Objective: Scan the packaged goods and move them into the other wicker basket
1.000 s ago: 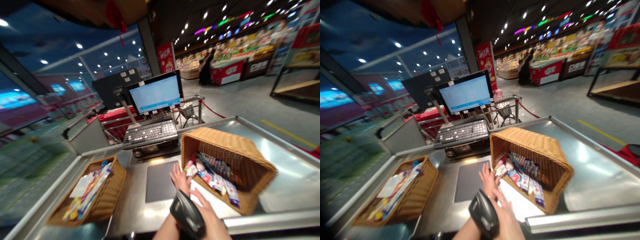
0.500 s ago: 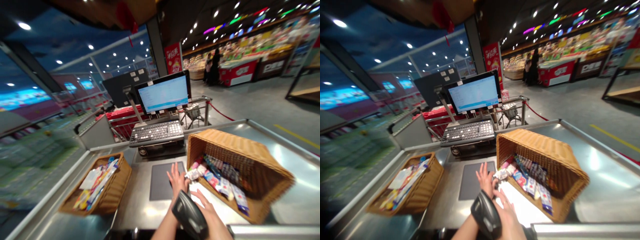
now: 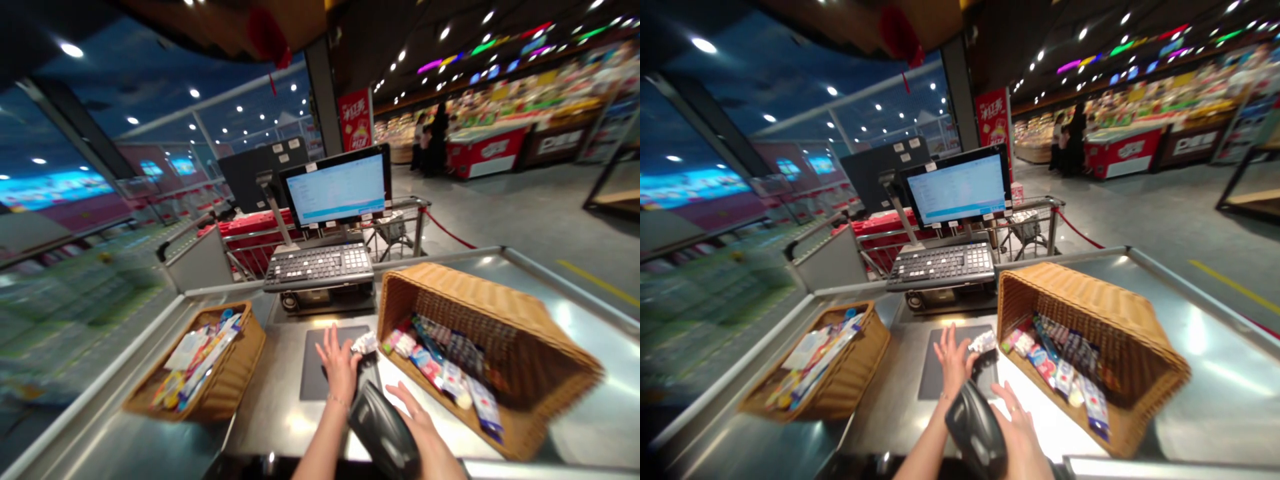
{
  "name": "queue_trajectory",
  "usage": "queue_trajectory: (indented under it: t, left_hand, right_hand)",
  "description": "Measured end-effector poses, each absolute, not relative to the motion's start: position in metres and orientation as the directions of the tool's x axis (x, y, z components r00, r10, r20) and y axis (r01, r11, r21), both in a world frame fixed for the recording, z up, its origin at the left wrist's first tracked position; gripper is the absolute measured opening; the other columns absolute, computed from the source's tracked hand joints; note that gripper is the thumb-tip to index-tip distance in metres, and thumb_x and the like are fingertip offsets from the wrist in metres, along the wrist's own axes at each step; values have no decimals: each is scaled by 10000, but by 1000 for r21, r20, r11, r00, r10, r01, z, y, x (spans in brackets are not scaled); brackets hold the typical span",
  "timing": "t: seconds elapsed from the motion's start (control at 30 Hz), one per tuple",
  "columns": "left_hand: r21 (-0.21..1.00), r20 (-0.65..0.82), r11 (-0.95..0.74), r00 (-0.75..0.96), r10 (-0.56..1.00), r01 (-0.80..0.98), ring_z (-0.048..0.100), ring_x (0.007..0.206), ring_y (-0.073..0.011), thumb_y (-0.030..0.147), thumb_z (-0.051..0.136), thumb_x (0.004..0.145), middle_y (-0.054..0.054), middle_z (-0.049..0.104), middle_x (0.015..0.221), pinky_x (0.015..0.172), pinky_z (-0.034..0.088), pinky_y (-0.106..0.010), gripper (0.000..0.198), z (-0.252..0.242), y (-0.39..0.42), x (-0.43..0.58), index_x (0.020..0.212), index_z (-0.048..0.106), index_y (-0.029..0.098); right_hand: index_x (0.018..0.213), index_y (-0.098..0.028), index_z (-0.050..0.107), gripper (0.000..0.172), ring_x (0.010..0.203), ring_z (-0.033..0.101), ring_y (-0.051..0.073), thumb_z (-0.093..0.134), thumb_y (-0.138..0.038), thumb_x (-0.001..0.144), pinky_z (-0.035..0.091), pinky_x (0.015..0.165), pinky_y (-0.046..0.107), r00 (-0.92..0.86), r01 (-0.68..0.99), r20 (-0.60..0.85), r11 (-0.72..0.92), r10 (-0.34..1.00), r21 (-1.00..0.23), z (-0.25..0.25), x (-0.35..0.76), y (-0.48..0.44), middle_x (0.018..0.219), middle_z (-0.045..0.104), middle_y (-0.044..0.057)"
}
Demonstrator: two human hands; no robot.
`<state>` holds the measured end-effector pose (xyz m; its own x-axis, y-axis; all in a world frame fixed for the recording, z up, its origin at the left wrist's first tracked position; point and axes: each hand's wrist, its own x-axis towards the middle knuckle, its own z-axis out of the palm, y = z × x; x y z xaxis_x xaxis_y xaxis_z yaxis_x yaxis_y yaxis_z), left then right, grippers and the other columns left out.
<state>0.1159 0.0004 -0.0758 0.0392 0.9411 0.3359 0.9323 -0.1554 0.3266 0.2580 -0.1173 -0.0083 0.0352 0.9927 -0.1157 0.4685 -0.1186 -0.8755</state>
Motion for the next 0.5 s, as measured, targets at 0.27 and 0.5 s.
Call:
queue_trajectory:
  t: [0.27, 0.5]
  left_hand:
    - [340, 398, -91, -56, 916, 936, 225, 1424, -339, 214, 620, 788, -122, 341, 1514, 1088, 201, -676, 225, -75, 2, 83, 998, 694, 241]
    - [341, 414, -67, -86, 906, 938, 207, 1430, -341, 224, 603, 803, -116, 321, 1525, 1079, 210, -687, 203, -68, -1, 70, 986, 690, 232]
  right_hand:
    - [1099, -249, 683, 476, 1348, 431, 341, 684, -406, 650, 382, 1098, 453, -19, 507, -13, -1, 1000, -862, 2, 251, -135, 1405, 551, 100]
    - [1144, -222, 656, 539, 1324, 457, 367, 669, -432, 648, 394, 1094, 461, -59, 512, 15, 43, 998, -858, 0, 253, -133, 1401, 550, 119]
